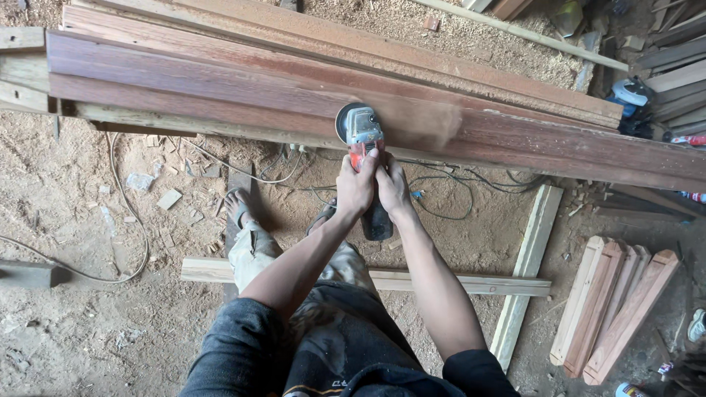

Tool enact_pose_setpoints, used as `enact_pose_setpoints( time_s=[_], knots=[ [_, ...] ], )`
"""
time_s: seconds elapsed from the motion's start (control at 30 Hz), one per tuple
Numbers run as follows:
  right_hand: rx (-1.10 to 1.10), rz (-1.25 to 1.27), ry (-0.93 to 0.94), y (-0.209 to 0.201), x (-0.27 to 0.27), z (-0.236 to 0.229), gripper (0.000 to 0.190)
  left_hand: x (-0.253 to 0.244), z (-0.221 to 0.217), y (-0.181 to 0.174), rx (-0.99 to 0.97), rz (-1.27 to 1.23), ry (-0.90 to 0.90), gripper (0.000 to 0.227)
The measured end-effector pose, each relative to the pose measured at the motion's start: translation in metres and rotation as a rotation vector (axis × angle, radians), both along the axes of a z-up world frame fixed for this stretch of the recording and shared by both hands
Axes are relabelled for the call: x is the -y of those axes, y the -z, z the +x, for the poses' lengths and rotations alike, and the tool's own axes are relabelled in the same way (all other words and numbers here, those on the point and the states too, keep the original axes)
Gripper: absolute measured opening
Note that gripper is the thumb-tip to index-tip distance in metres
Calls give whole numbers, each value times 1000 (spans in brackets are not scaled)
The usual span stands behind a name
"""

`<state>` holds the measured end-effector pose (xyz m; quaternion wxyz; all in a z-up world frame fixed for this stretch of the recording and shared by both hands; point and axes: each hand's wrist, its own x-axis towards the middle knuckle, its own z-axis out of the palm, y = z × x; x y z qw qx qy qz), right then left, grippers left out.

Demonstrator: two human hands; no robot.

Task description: The person uses an angle grinder with a sanding disc to smooth the surface of a long wooden plank. The person moves the tool back and forth along the plank's length, generating sawdust, and briefly wipes the surface with a hand before resuming sanding.

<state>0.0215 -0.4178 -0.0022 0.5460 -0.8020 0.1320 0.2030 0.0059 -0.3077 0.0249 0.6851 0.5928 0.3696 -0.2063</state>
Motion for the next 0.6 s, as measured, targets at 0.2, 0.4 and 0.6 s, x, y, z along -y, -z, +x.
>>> enact_pose_setpoints(
  time_s=[0.2,0.4,0.6],
  knots=[
    [22,7,55,0,58,-1,42,52,7,-19,-8,-29,51,72],
    [40,-4,133,5,119,-1,40,109,16,-10,-31,-41,155,77],
    [78,-30,283,-17,158,-1,40,159,35,-7,-39,-106,361,87]
  ],
)
